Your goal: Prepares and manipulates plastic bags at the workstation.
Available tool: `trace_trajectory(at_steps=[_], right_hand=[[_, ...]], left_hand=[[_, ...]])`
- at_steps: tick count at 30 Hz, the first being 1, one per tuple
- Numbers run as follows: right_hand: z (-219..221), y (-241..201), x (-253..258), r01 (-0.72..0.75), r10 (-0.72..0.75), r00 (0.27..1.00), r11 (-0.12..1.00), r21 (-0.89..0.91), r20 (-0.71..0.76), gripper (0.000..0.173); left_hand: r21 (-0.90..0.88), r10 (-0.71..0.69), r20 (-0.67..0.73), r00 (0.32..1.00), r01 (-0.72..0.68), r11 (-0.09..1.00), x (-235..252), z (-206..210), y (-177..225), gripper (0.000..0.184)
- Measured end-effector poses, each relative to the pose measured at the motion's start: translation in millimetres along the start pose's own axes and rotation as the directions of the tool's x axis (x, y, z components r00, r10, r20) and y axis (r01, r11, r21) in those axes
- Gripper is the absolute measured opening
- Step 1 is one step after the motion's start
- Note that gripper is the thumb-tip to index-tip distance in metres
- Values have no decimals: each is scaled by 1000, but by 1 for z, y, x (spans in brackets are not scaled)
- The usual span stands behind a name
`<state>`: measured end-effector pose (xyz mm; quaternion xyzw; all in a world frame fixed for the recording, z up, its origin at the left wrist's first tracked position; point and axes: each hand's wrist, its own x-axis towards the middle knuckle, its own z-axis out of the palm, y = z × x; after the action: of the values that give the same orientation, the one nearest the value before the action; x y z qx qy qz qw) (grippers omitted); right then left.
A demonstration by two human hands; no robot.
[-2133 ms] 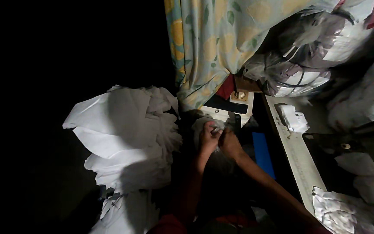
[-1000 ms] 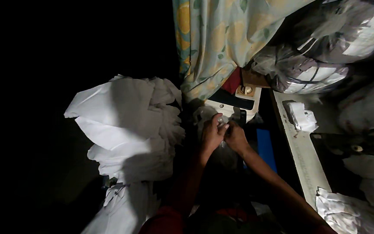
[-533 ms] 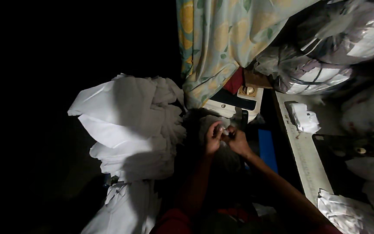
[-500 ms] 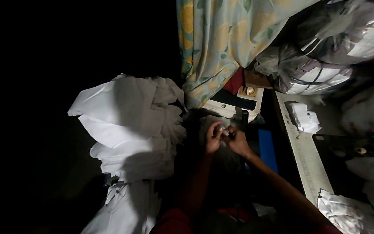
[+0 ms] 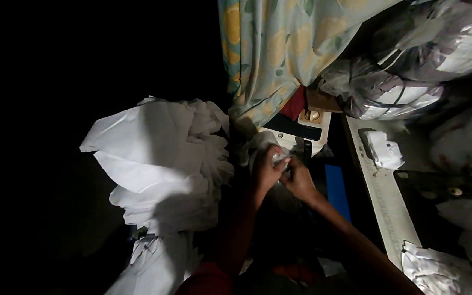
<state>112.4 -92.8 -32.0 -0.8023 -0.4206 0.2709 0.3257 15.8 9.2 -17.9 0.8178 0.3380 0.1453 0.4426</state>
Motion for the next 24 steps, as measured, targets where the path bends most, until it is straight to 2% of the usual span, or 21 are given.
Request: trace_trajectory(at_steps=[3, 6, 8, 10, 12, 15, 18, 21, 24], right_hand=[[2, -3, 2, 8, -2, 998, 996, 93, -66, 45], [6, 4, 6, 35, -15, 994, 982, 187, -108, 40], [9, 3, 6, 4, 13, 997, 980, 200, -79, 36], [13, -2, 2, -44, 53, 998, 979, 199, -38, 37], [14, -2, 0, -71, 73, 997, 980, 188, -8, 35], [10, -1, -3, -84, 81, 996, 984, 157, 26, 28], [10, 4, -7, -47, 50, 999, 973, 224, -6, 24], [8, 12, -5, 3, 5, 1000, 942, 336, -24, 19], [6, 25, -4, 35, -27, 999, 918, 394, -25, 18]], left_hand=[[14, 74, 102, 992, -76, 997, -3, -5, 13, 27], [-70, 103, 84, 991, -98, 993, 3, -7, 3, 26], [-87, 52, 67, 996, -47, 995, 8, -6, -2, 41], [-85, -61, 33, 998, 63, 994, 14, 1, -4, 58], [-102, -135, 2, 991, 135, 986, 20, 11, -13, 55], [-103, -163, -35, 986, 159, 982, 27, 25, -31, 44], [-196, -232, -72, 970, 215, 957, 30, 38, -36, 41], [-278, -209, -129, 969, 167, 946, 36, 48, -39, 36], [-135, -62, -245, 967, 29, 990, 29, 45, -37, 36]])
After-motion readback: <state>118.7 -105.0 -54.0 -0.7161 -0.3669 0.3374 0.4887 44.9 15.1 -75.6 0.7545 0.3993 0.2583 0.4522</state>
